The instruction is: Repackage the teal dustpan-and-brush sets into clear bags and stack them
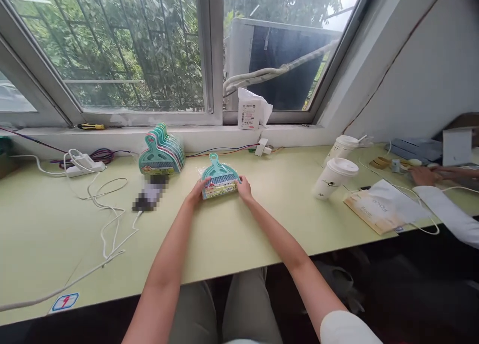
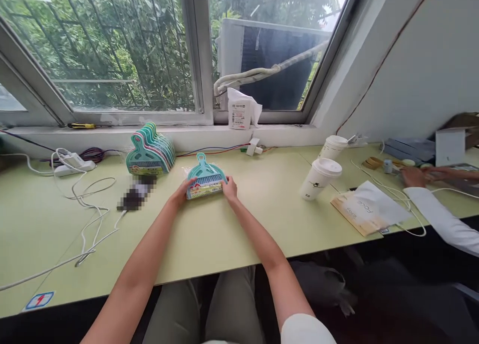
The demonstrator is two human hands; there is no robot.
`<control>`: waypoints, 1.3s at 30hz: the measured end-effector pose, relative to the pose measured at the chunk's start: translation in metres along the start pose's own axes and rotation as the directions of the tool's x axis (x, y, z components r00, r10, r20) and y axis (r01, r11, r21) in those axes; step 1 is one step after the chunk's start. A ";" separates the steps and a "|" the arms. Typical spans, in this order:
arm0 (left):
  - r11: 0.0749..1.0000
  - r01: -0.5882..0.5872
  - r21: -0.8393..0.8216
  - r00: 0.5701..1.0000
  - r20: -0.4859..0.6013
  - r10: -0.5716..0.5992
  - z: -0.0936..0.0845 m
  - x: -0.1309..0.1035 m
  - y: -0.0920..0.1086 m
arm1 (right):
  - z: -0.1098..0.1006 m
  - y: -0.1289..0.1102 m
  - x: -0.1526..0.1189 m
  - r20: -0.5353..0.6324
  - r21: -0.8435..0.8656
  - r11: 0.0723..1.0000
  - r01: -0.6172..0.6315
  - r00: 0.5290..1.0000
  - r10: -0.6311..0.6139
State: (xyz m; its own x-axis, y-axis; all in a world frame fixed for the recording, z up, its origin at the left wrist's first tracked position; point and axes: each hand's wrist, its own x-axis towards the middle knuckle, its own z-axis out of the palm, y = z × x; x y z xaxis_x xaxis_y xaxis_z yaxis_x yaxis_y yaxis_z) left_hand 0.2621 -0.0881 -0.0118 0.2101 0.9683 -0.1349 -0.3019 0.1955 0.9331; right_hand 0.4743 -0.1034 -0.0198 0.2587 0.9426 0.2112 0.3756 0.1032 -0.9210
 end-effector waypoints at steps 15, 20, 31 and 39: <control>0.954 -0.299 0.002 0.933 -0.209 0.293 0.020 -0.044 -0.018 | -0.016 -0.036 -0.063 0.245 -0.243 0.721 0.649 0.760 -0.602; 0.947 -0.320 0.006 0.935 -0.157 0.317 0.026 -0.050 -0.015 | -0.015 -0.033 -0.058 0.370 -0.316 0.704 0.637 0.765 -0.526; 0.960 -0.279 -0.030 0.957 -0.092 0.275 0.021 -0.061 -0.004 | -0.011 -0.008 -0.037 0.210 0.261 0.959 -0.108 0.976 0.053; 0.963 -0.264 0.054 0.964 0.048 0.262 0.025 -0.064 -0.003 | -0.021 -0.002 -0.026 0.137 0.521 0.825 -0.219 0.975 0.173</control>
State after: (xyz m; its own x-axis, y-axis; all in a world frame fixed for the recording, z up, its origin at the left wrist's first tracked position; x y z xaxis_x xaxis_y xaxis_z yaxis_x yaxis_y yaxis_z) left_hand 0.2732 -0.1543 0.0028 0.1683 0.9771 0.1304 -0.2960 -0.0761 0.9521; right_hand 0.4853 -0.1351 -0.0169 0.1955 0.9807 0.0020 -0.2111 0.0441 -0.9765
